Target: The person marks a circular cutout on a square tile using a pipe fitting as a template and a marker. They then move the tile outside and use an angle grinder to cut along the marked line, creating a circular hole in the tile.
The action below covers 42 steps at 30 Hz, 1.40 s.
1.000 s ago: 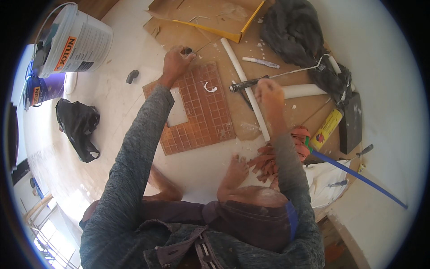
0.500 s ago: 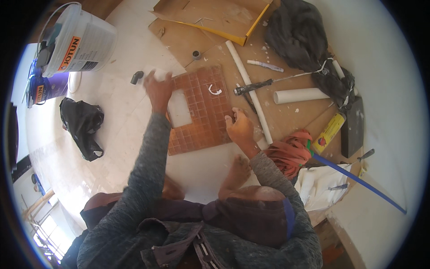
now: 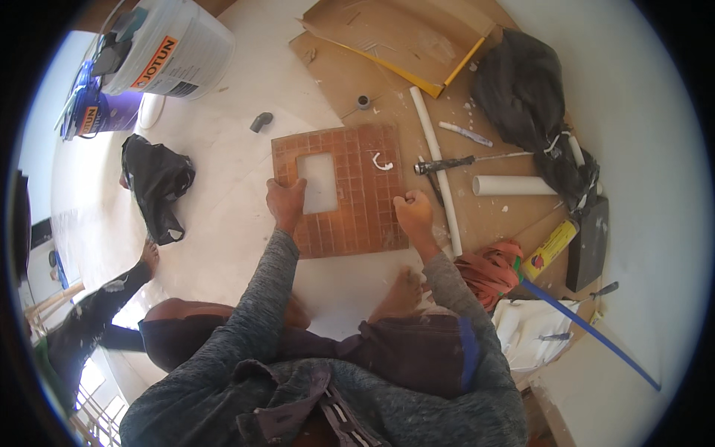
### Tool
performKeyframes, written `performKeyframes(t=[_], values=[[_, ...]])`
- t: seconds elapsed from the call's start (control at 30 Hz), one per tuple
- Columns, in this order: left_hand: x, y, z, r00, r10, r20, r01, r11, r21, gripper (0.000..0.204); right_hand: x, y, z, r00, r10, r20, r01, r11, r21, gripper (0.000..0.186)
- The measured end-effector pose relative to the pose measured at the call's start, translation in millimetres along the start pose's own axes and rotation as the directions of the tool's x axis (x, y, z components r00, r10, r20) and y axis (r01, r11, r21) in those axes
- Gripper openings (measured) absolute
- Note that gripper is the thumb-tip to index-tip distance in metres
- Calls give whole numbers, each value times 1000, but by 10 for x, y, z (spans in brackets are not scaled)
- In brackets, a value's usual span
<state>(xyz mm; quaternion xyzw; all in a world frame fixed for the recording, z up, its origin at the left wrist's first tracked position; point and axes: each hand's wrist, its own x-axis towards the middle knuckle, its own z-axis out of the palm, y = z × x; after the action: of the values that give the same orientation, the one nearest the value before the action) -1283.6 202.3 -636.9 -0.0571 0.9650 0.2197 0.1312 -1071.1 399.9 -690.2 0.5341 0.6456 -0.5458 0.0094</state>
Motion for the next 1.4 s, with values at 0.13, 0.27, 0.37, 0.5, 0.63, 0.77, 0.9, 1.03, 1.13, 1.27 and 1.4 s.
performKeyframes(t=[0.13, 0.27, 0.37, 0.5, 0.63, 0.77, 0.9, 1.03, 1.13, 1.27, 1.4], values=[[-30, 184, -461, 998, 61, 31, -60, 997, -41, 62, -153, -180, -80, 978, 120, 170, -165, 946, 281, 33], [-183, 318, -1187, 992, 6, 125, 9, 993, -118, 57, -658, -823, -294, 947, 31, 321, -180, 877, 446, 31], [-523, 643, -1879, 983, -20, 182, 38, 994, -99, 57, -1020, -1247, -678, 955, 26, 295, -117, 948, 296, 31], [-1070, 958, -2922, 985, -45, 167, 57, 996, -64, 55, -1855, -2183, -1419, 889, 24, 457, -230, 886, 402, 29], [-1687, 1255, -4250, 975, -71, 213, 110, 978, -176, 62, -2867, -3306, -2121, 876, -46, 480, -132, 935, 330, 29], [-2415, 1329, -5598, 964, -151, 221, 213, 932, -292, 59, -3940, -4138, -2545, 831, -145, 537, 26, 975, 222, 32], [-2912, 1076, -6711, 952, -227, 205, 299, 831, -469, 55, -4760, -5036, -2612, 779, -212, 591, 119, 974, 194, 31], [-3172, 709, -7501, 953, -263, 149, 296, 707, -643, 55, -5240, -5542, -2250, 718, -227, 658, 241, 968, 72, 30], [-3302, 450, -8015, 935, -337, 110, 325, 694, -642, 54, -5619, -5949, -1869, 659, -222, 719, 250, 966, 69, 30], [-3184, 25, -8676, 892, -442, 94, 389, 645, -658, 54, -6103, -6330, -1185, 637, -137, 759, 208, 978, 3, 29], [-3024, -463, -9106, 865, -492, 98, 425, 612, -667, 54, -6465, -6541, -660, 591, -112, 799, 191, 982, -3, 30]])
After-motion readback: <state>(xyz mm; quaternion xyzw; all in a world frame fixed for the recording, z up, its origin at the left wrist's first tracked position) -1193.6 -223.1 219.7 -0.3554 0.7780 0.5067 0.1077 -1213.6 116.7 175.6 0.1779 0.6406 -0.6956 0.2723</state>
